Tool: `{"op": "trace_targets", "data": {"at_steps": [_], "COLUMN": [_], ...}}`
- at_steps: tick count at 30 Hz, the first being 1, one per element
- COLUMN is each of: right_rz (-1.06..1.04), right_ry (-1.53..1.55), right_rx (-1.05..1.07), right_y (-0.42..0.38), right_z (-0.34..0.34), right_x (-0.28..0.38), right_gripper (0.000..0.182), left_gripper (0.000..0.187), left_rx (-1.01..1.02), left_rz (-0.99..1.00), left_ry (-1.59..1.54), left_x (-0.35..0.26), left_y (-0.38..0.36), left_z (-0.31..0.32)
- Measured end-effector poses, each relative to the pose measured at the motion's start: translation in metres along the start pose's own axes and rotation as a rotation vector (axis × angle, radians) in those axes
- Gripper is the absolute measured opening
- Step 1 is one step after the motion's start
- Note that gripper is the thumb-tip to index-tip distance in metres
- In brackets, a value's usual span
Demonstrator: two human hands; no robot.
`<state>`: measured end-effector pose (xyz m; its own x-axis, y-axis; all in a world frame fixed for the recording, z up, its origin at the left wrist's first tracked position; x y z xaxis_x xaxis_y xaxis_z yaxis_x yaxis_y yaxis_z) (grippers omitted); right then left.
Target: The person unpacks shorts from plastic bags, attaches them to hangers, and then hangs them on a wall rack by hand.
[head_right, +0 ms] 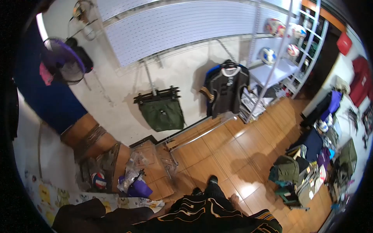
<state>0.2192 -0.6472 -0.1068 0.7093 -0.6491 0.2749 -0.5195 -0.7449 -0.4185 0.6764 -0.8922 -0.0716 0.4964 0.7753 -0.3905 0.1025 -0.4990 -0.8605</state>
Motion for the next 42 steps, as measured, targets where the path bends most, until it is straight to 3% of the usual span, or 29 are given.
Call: {"op": "trace_targets", "data": {"at_steps": [2, 3, 7, 9, 12, 14, 15, 17, 20, 23, 24, 26, 32, 34, 37, 39, 42], "right_rz": [0.729, 0.768, 0.766, 0.790, 0.914, 1.078, 1.160, 1.338, 1.658, 1.769, 1.810, 1.887, 1.818, 1.769, 1.799, 1.933, 2.027], "right_ry": [1.421, 1.358, 1.454, 1.529, 1.607, 1.680, 1.781, 1.788, 1.770, 1.842, 1.878, 1.868, 2.020, 2.243, 2.314, 2.416, 2.403], "right_rx": [-0.115, -0.135, -0.241, -0.316, -0.444, -0.473, -0.533, -0.581, -0.634, -0.615, -0.655, -0.961, -1.357, -1.362, -1.543, -1.507, -1.656], "right_y": [-0.038, -0.035, -0.059, -0.097, -0.173, -0.235, -0.256, -0.342, -0.472, -0.553, -0.574, -0.624, -0.660, -0.648, -0.641, -0.641, -0.656], "right_z": [-0.033, -0.037, -0.059, -0.060, -0.048, 0.004, 0.079, 0.099, 0.122, 0.231, 0.236, 0.217, 0.211, 0.229, 0.254, 0.267, 0.254], "right_x": [0.000, -0.007, -0.028, -0.038, -0.070, -0.097, -0.130, -0.141, -0.142, -0.169, -0.162, -0.166, -0.164, -0.158, -0.143, -0.127, -0.117], "right_gripper": [0.044, 0.050, 0.038, 0.034, 0.025, 0.020, 0.021, 0.020, 0.014, 0.014, 0.014, 0.020, 0.024, 0.038, 0.049, 0.054, 0.052], "left_gripper": [0.044, 0.044, 0.028, 0.022, 0.026, 0.030, 0.024, 0.018, 0.027, 0.020, 0.020, 0.020, 0.020, 0.019, 0.018, 0.018, 0.017], "left_rx": [0.043, 0.064, 0.130, 0.165, 0.266, 0.275, 0.300, 0.353, 0.399, 0.460, 0.482, 0.652, 0.712, 0.703, 0.687, 0.677, 0.642], "left_rz": [-0.060, -0.090, 0.035, -0.010, 0.153, 0.174, 0.217, 0.270, 0.286, 0.325, 0.343, 0.366, 0.514, 0.543, 0.596, 0.632, 0.691], "left_ry": [-0.032, -0.042, 0.132, 0.401, 0.513, 0.613, 0.612, 0.658, 0.725, 0.906, 0.964, 1.134, 1.532, 1.648, 1.801, 1.884, 1.990], "left_x": [0.002, 0.000, -0.057, -0.074, -0.103, -0.108, -0.109, -0.094, -0.059, -0.009, 0.005, 0.046, 0.101, 0.114, 0.133, 0.160, 0.196], "left_y": [0.004, 0.004, 0.013, 0.018, 0.009, -0.010, -0.021, -0.042, -0.084, -0.136, -0.146, -0.156, -0.207, -0.225, -0.259, -0.290, -0.343], "left_z": [0.012, 0.018, 0.055, 0.080, 0.134, 0.180, 0.203, 0.255, 0.329, 0.398, 0.417, 0.460, 0.553, 0.584, 0.636, 0.678, 0.739]}}
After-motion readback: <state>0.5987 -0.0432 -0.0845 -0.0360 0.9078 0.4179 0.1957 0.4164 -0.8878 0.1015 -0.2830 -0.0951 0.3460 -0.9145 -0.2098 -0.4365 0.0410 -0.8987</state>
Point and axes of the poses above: each hand's wrist, its own y-axis towards the middle knuckle, its own z-axis out of the palm, x = y × z, the point moved 10 cm from there along y, towards the middle knuckle, and after that the axes turned 1 degree about -z, right-handed, at the moved point
